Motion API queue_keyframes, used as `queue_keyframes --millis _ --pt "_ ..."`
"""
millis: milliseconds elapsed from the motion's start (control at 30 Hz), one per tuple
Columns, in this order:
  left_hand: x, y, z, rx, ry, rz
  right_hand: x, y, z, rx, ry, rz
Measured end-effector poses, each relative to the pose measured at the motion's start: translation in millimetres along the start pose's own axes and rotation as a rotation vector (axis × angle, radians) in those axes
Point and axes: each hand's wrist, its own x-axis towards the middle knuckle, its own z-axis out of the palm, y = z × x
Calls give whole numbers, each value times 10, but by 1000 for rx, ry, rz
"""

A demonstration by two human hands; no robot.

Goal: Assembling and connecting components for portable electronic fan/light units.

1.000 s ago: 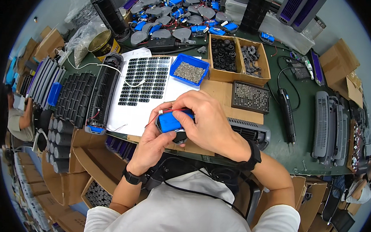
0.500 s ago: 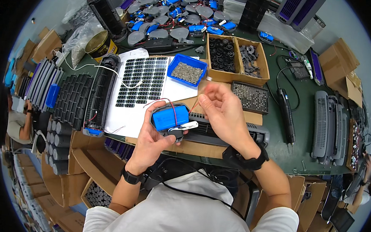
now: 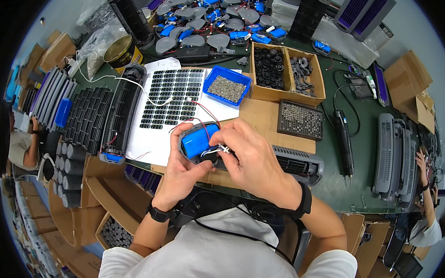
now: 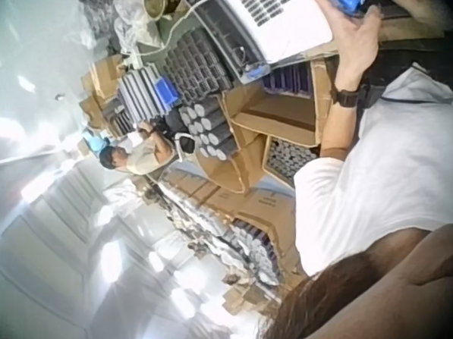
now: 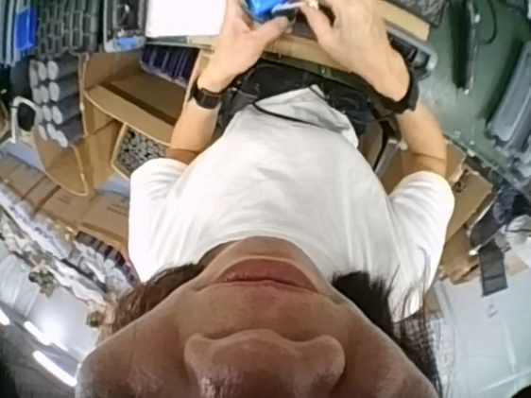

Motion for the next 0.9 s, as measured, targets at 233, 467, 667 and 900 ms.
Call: queue_keyframes --millis 233,467,667,900 --pt "26 -31 -79 -149 22 -49 10 -281 26 -232 -132 -284" --pt "39 143 -175 -533 -125 -204 -116 -188 41 -202 -73 -465" --pt "121 90 -59 -329 -13 -150 -164 -185 69 -110 -79 -354" --pt "95 59 -110 -138 -22 -164 -118 -80 -50 118 -29 -115"
